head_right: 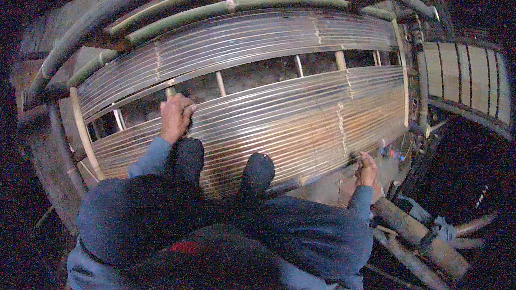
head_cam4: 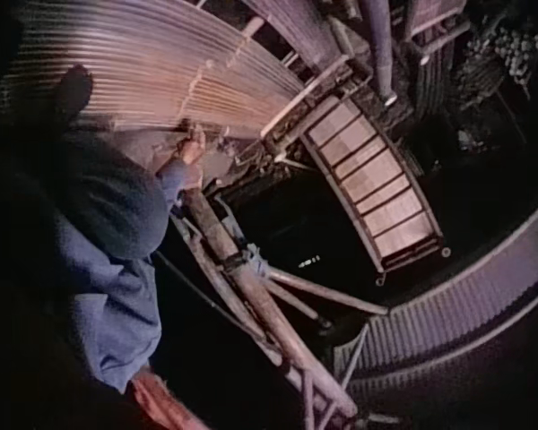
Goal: The person weaves a thin strip of material through bamboo slats to secure them to a frame, using a knife to trim the strip and their hands to tighten the weave.
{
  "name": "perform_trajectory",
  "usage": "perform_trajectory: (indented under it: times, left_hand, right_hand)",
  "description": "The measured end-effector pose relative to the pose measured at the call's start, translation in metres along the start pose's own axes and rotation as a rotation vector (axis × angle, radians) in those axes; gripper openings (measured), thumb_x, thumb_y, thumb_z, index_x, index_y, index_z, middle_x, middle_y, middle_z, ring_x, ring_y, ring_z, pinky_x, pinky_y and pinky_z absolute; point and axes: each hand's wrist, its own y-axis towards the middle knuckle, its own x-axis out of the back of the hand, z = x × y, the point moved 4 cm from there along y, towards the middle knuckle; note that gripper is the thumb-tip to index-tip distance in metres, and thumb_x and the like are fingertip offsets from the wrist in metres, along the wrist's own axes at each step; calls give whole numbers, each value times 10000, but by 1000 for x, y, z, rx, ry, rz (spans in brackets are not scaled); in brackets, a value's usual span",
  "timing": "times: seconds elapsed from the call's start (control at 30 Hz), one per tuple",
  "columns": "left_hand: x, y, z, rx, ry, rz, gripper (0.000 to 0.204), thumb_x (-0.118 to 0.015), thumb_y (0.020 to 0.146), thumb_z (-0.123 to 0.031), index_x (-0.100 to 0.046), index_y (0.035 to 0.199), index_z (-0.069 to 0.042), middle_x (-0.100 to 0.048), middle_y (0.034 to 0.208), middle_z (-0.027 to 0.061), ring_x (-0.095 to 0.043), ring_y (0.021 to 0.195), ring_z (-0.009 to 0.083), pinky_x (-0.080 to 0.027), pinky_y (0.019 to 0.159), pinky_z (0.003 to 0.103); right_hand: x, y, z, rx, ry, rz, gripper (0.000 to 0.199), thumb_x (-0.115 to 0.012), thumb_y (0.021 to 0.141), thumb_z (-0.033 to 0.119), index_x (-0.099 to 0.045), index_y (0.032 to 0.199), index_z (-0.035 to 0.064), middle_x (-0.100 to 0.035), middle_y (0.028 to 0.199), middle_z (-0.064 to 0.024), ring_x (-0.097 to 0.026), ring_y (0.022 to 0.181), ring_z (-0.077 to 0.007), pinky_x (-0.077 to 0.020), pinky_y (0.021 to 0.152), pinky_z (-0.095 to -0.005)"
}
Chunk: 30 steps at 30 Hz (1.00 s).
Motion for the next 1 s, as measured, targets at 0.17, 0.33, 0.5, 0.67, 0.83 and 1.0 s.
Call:
perform_trajectory:
  times: [0.17,0.33,0.5,0.67,0.83,1.0]
  left_hand:
    - [6,2,9,12,53,65,135,-711,884,-258,-777,911,-143,-665,881,92,-610,923,319,-366,766,478]
    - [10,7,12,-4,98,157,154,-700,894,-272,-769,899,-134,-668,905,83,-610,941,311,-377,775,481]
    - [5,5,29,-25,88,156,168,-704,896,-282,-765,921,-128,-661,920,98,-602,946,314,-380,779,478]
    - [2,8,16,-69,130,191,151,-713,896,-257,-759,933,-118,-651,916,113,-600,938,323,-384,766,470]
    - [4,8,23,-95,97,141,144,-713,896,-239,-758,946,-112,-649,922,118,-607,936,330,-391,757,470]
    - [11,15,15,-101,106,217,164,-731,870,-235,-754,961,-101,-663,947,130,-638,958,354,-455,780,492]
  right_hand:
    - [1,-40,2,-23,-56,-65,217,-664,975,203,-745,1167,142,-483,660,52,-336,437,-55,-250,382,-244]
    - [89,-65,-2,101,-105,-226,250,-668,977,206,-739,1191,97,-605,766,10,-428,478,-77,-309,413,-258]
    - [93,-101,91,461,-555,-245,356,-674,971,234,-707,1249,16,-729,1215,-71,-658,1054,-143,-501,946,-292]
    - [86,-133,168,527,-461,-299,332,-646,983,194,-704,1246,1,-725,1202,-85,-651,1074,-151,-500,945,-299]
    - [-7,-135,205,699,-636,-223,314,-643,969,163,-706,1242,20,-736,1182,-128,-673,1066,-181,-507,958,-315]
    - [-76,-104,175,648,-631,16,452,-548,948,95,-618,1395,80,-658,867,-50,-574,757,-132,-507,741,-317]
